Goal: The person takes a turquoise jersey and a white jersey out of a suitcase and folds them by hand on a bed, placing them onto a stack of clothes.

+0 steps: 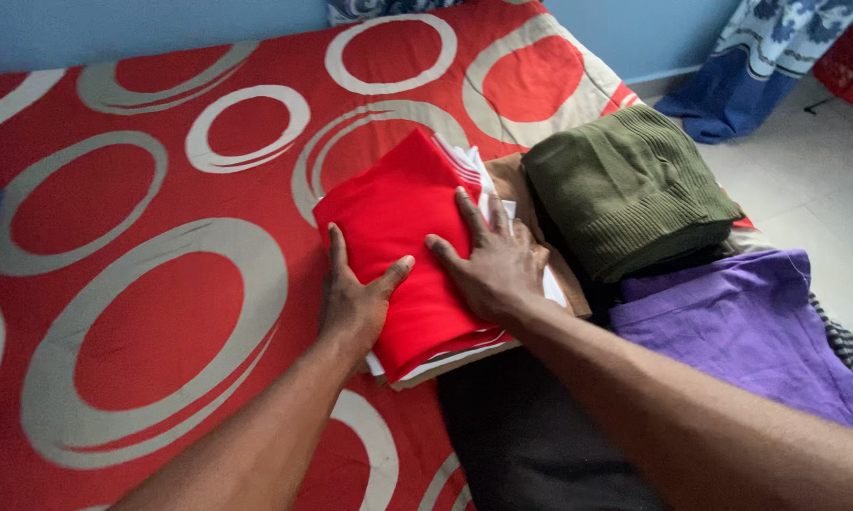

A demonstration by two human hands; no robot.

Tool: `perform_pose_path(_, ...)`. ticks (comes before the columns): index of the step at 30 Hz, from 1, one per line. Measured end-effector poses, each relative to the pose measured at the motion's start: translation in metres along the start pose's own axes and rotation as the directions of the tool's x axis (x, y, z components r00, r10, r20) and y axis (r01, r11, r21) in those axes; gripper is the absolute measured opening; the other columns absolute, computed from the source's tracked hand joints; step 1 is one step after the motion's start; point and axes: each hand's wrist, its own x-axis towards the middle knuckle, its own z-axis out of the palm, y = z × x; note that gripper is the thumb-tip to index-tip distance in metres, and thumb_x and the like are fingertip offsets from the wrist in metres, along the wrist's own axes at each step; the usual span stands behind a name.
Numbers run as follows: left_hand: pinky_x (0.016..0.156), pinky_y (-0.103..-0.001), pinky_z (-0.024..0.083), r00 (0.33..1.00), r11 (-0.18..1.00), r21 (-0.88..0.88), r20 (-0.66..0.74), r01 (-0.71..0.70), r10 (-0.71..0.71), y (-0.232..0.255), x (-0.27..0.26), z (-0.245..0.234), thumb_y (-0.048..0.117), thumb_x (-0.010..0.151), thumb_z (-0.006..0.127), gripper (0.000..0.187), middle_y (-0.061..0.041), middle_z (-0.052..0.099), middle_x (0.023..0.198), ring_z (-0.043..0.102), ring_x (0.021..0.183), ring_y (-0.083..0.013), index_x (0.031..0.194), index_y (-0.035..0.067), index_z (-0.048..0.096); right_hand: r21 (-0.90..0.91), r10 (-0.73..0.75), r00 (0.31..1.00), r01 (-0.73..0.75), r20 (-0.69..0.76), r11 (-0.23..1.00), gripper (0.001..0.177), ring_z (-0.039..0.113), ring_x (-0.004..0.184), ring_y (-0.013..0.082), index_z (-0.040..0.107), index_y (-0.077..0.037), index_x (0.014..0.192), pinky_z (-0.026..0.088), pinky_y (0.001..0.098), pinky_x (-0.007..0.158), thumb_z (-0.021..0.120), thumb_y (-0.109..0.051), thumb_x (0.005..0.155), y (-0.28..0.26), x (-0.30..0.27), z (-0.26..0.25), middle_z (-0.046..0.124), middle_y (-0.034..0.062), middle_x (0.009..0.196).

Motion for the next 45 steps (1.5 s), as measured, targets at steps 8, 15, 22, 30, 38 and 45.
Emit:
perform_pose_path(8,0.120,-0.050,0.029,0.989,0.998,-0.052,-0.140,0.036,-0.043,-0.048,-0.086,-0.064,0.060,0.094,0.053,0.086,-0.013,0.026,0.168,0.029,0.153,-0.0342,0.164,0.030,0.014,-0.132,-0.213,0.923,0.179,-0.321,0.975,0.084,0.004,0.151,0.0479,0.026,-0.030,0.162,0.016,0.0703,0.109,0.052,-0.072,0.093,-0.014,-0.027,-0.003,0.004,0.0229,0.166)
perform_pose_path(15,0.104,-0.042,0.049,0.938,0.993,-0.118,-0.344,0.005,-0.045,-0.100,-0.171,-0.213,0.034,0.089,0.065,0.072,-0.013,0.057,0.143,0.061,0.129,-0.0265,0.156,0.025,0.039,0.187,-0.479,0.795,0.570,-0.373,0.800,0.074,0.018,0.153,0.0433,0.044,-0.006,0.151,0.022,0.0528,0.121,0.072,-0.038,0.090,-0.163,-0.167,0.005,0.025,0.0228,0.163)
perform_pose_path(22,0.092,-0.038,0.055,0.824,0.871,0.389,-0.355,-0.300,0.442,-0.119,-0.232,-0.402,0.014,0.087,0.065,0.034,-0.010,0.077,0.112,0.074,0.110,-0.0242,0.120,0.010,0.070,0.716,-0.721,0.692,0.516,-0.025,0.470,0.070,0.039,0.147,0.0390,0.051,-0.001,0.143,0.038,0.0448,0.113,0.080,-0.024,0.083,-0.345,-0.307,0.032,0.039,0.0214,0.160)
perform_pose_path(30,0.089,-0.044,0.053,0.839,0.828,0.561,-0.446,-0.010,0.313,-0.173,-0.308,-0.574,0.017,0.088,0.068,0.024,-0.012,0.076,0.104,0.071,0.102,-0.0316,0.110,0.008,0.072,0.777,-0.827,0.562,0.511,0.022,0.368,0.069,0.054,0.135,0.0382,0.054,-0.002,0.138,0.048,0.0450,0.106,0.080,-0.024,0.078,-0.481,-0.404,0.044,0.057,0.0180,0.145)
perform_pose_path(38,0.099,-0.050,0.048,0.817,0.634,0.662,-0.570,0.400,0.080,-0.267,-0.338,-0.683,0.036,0.089,0.070,0.036,-0.015,0.065,0.119,0.060,0.113,-0.0396,0.118,0.014,0.070,0.668,-0.844,0.449,0.535,0.293,0.517,0.082,0.058,0.124,0.0376,0.050,-0.003,0.142,0.049,0.0468,0.101,0.083,-0.035,0.074,-0.557,-0.448,0.075,0.059,0.0190,0.135)
perform_pose_path(45,0.100,-0.066,0.033,0.719,0.632,0.593,-0.690,0.500,0.079,-0.303,-0.313,-0.702,0.054,0.078,0.080,0.086,-0.031,0.037,0.137,0.034,0.126,-0.0554,0.134,-0.006,0.053,0.329,-0.777,0.480,0.716,0.407,0.615,0.099,0.055,0.123,0.0347,0.050,-0.004,0.139,0.029,0.0491,0.113,0.092,-0.045,0.060,-0.587,-0.450,0.108,0.060,0.0182,0.123)
